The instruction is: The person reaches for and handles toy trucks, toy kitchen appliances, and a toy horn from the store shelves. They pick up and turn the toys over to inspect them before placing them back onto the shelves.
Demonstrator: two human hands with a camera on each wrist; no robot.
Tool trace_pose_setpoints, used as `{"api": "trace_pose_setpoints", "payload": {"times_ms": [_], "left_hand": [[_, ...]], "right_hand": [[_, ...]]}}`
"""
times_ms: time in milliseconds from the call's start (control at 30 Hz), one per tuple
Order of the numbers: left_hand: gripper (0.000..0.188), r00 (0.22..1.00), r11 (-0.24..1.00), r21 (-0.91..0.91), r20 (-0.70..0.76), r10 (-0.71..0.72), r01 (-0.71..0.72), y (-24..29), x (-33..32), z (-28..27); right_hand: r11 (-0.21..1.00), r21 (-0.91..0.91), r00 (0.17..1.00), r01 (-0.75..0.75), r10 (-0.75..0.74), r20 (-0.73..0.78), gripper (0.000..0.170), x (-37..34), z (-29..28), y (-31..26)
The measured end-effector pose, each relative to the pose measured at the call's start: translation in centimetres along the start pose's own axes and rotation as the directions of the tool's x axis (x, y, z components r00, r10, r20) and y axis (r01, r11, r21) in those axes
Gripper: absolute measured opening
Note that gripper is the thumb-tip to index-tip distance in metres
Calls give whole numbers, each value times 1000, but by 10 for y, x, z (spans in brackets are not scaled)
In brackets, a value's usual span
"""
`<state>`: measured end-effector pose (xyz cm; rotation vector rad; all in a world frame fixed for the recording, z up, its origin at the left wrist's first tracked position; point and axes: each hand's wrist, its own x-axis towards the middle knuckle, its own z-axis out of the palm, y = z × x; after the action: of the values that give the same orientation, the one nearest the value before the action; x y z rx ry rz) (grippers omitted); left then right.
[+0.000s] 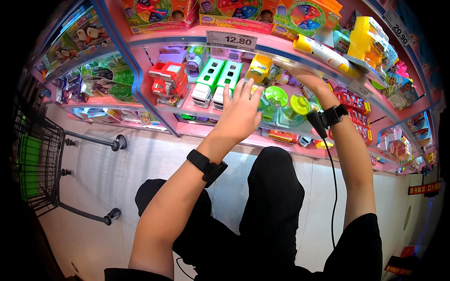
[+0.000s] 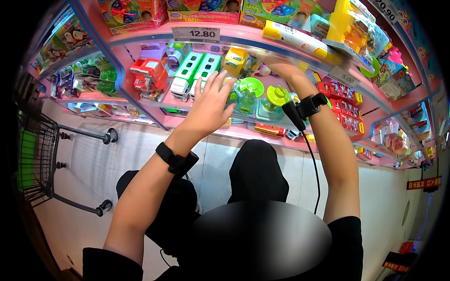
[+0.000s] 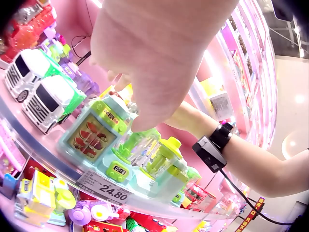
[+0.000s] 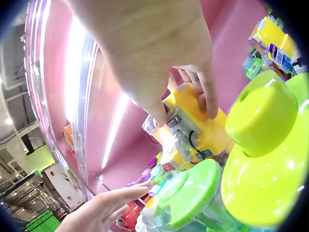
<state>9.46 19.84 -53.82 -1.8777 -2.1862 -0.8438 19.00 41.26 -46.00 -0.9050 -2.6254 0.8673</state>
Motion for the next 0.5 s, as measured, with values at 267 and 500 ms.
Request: {"api": "trace_pose_setpoints", "payload": {"times_ms": [267, 500], "left_hand": [[61, 998, 999, -7, 50, -34, 35, 3, -6, 0], [60, 1000, 999, -45, 13, -25, 26, -2, -2, -3]], "right_hand": [[992, -120, 996, -31, 40, 74, 69, 7, 18, -9], [990, -141, 998, 15, -6, 66, 72, 13, 20, -15]]}}
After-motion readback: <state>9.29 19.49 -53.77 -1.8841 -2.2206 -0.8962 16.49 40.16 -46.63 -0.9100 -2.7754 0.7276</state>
